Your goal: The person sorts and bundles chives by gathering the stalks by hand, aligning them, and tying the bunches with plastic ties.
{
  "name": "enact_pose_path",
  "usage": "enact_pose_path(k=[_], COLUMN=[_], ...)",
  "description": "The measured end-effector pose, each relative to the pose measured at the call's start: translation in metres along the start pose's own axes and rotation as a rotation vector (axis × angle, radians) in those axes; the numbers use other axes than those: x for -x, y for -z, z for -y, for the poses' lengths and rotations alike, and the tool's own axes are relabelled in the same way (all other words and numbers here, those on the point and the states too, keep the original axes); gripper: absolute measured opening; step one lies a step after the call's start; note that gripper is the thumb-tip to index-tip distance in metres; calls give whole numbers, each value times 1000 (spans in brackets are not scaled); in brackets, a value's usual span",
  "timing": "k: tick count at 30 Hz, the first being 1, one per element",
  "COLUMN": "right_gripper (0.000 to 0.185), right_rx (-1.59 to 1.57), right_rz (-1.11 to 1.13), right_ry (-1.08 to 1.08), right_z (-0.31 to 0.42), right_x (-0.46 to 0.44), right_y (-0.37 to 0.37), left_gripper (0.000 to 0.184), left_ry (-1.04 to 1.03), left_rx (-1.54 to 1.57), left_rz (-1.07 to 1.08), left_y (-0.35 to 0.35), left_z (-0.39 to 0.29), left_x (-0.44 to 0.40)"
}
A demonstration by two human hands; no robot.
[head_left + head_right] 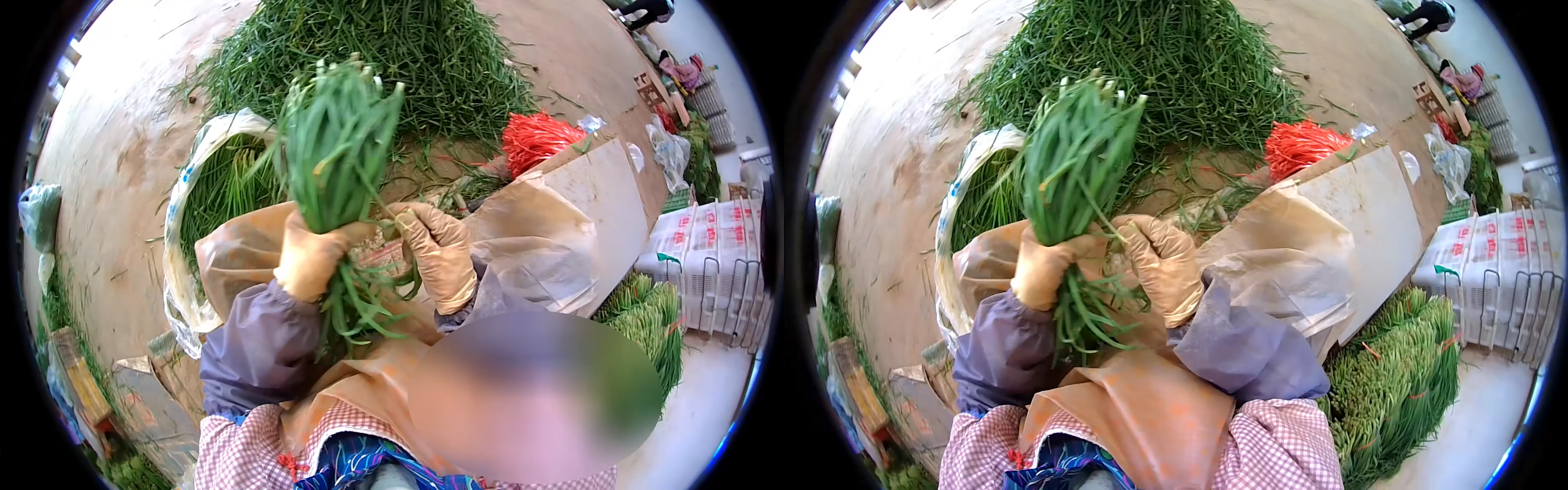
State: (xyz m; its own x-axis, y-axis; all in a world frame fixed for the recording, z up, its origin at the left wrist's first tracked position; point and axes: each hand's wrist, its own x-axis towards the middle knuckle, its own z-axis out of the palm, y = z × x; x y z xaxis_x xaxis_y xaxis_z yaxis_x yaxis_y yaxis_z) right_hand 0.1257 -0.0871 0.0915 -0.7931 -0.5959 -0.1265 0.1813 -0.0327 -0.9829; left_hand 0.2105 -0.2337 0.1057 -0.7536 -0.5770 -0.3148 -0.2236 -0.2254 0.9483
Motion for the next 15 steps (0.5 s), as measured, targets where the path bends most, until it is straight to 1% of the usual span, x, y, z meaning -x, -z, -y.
enact_pose_path(k=[1, 2, 3, 4, 5, 6, 8, 10, 11, 12, 14, 15], right_gripper=[19, 20, 23, 24, 25, 26, 32, 28, 24, 20, 13, 11], right_rx=[-10, -20, -22, -36, -51, -65, -83, -274, -204, -136, 53, 98], right_rz=[43, 89, 144, 156, 170, 184, -13, 61, 27, -7, -4, -5], right_ry=[-38, -76, -214, -208, -205, -203, -93, -74, -63, -53, -208, -357], right_z=[-4, -6, 2, 7, 11, 15, 39, 61, 68, 71, 37, 7], right_x=[0, 2, 6, 6, 4, 2, -25, -70, -99, -131, -198, -225], right_y=[5, 11, 18, 29, 40, 52, 78, 119, 134, 143, 158, 165], left_gripper=[27, 23, 23, 23, 25, 26, 28, 27, 26, 25, 18, 19], left_ry=[93, 55, 96, 138, 38, 24, 1, 85, 141, 197, 115, -15], left_rx=[128, 134, 135, 135, 142, 150, 167, 168, 149, 128, -62, -283], left_rz=[-35, -63, -84, -109, -126, -126, -124, -157, -164, -171, -136, -104], left_y=[5, 9, 14, 21, 27, 32, 38, 40, 42, 43, 43, 43], left_z=[-5, -4, -9, -13, -1, 0, -3, -5, -10, -13, -16, -14], left_x=[-2, -5, -4, -3, -8, -8, -5, -3, -2, -2, -3, -3])
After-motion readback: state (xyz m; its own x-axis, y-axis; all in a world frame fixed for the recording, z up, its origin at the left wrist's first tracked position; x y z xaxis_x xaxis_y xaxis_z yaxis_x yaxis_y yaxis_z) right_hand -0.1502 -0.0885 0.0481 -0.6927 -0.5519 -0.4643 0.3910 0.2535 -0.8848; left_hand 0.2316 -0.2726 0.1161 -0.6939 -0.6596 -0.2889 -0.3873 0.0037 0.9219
